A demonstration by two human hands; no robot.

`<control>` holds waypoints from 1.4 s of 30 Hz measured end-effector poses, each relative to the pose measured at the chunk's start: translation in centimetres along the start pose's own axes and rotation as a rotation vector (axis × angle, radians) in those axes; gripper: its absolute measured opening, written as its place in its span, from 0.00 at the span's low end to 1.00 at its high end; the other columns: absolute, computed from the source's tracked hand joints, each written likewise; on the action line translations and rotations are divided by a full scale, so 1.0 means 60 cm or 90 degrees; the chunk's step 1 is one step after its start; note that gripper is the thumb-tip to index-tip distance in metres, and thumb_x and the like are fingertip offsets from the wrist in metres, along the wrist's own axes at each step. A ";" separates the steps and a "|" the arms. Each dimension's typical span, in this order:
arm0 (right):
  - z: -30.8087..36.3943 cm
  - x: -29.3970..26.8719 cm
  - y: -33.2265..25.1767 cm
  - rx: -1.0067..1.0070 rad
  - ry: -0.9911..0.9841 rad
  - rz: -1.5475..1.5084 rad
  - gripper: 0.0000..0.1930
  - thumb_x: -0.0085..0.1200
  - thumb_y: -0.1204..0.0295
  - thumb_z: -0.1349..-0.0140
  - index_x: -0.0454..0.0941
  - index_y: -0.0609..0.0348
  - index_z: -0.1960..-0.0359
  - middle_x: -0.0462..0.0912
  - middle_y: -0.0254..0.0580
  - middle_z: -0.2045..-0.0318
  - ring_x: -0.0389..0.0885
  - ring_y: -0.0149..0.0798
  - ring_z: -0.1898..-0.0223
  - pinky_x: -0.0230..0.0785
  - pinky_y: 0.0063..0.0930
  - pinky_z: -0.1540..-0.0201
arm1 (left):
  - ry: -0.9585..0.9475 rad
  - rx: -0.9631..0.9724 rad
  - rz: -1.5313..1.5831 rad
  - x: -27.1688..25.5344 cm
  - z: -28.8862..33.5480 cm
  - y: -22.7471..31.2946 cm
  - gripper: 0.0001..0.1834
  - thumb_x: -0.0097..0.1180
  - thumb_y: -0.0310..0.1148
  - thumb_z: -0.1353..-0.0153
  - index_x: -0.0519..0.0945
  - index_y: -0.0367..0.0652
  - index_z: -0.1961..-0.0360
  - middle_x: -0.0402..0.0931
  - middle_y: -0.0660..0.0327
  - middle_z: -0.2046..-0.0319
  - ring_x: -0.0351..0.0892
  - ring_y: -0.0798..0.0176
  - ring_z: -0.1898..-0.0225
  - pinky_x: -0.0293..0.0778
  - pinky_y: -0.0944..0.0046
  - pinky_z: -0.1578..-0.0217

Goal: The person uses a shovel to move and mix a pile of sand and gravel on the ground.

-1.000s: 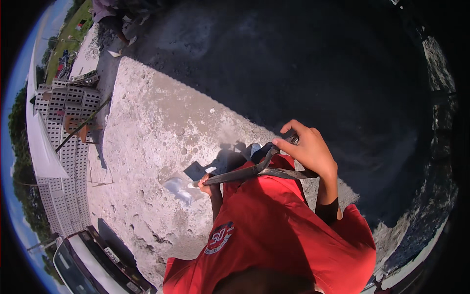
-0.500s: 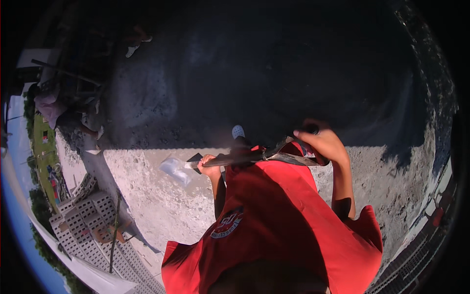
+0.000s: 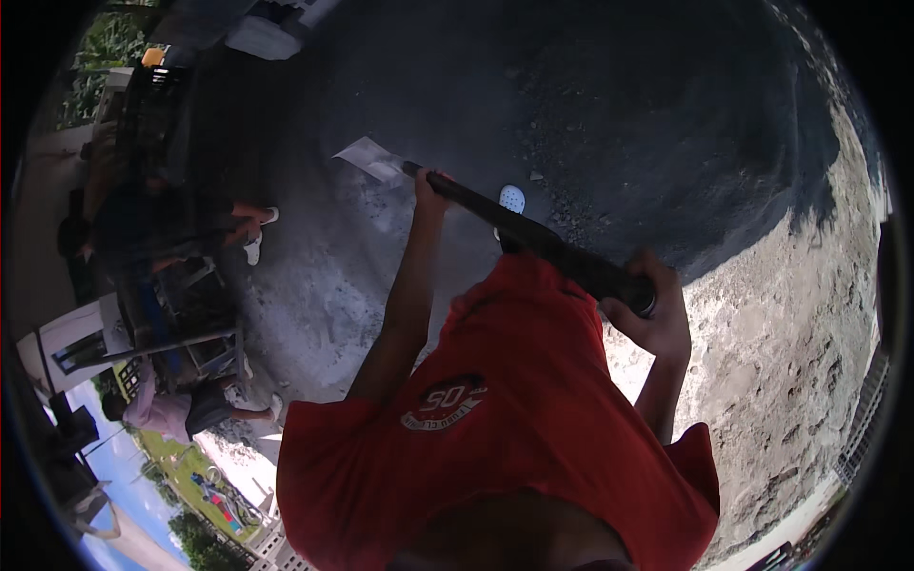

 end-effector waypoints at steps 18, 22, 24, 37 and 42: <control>-0.494 0.345 -0.083 0.454 0.077 -0.022 0.10 0.63 0.69 0.66 0.75 0.56 0.80 0.76 0.37 0.82 0.75 0.41 0.76 0.65 0.33 0.69 | -0.057 -0.795 -0.080 0.400 -0.479 -0.037 0.09 0.50 0.32 0.47 0.71 0.44 0.82 0.65 0.71 0.86 0.66 0.76 0.83 0.68 0.75 0.79; -0.655 0.432 -0.067 0.464 0.120 0.042 0.12 0.59 0.67 0.59 0.75 0.54 0.70 0.74 0.37 0.77 0.75 0.40 0.71 0.62 0.35 0.67 | -0.097 -0.959 0.031 0.419 -0.596 -0.035 0.07 0.48 0.34 0.45 0.74 0.42 0.74 0.66 0.70 0.84 0.68 0.76 0.82 0.68 0.74 0.79; -0.726 0.475 -0.038 0.524 0.085 0.084 0.12 0.57 0.68 0.56 0.75 0.54 0.68 0.75 0.39 0.76 0.75 0.40 0.70 0.62 0.34 0.66 | -0.091 -0.976 -0.074 0.411 -0.660 -0.027 0.07 0.50 0.34 0.46 0.73 0.43 0.75 0.67 0.69 0.84 0.69 0.75 0.82 0.69 0.73 0.79; -0.769 0.844 0.090 0.720 0.151 -0.088 0.10 0.52 0.70 0.53 0.74 0.62 0.70 0.74 0.48 0.70 0.72 0.44 0.64 0.61 0.34 0.59 | -0.023 -0.732 -1.108 0.196 -0.763 0.096 0.08 0.55 0.32 0.51 0.68 0.45 0.79 0.65 0.65 0.86 0.67 0.68 0.85 0.69 0.64 0.82; -0.760 0.902 0.012 0.948 0.875 0.026 0.17 0.59 0.77 0.56 0.71 0.61 0.62 0.69 0.50 0.56 0.68 0.45 0.53 0.56 0.40 0.48 | -0.083 -0.633 -1.194 0.160 -0.799 0.153 0.08 0.53 0.32 0.55 0.66 0.45 0.84 0.62 0.65 0.88 0.65 0.69 0.86 0.66 0.67 0.85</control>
Point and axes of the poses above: each hand's wrist, its own z-axis away from the middle knuckle, its own x-axis out of the palm, y = z × x, the point moved 1 cm from there along -z, towards the middle knuckle
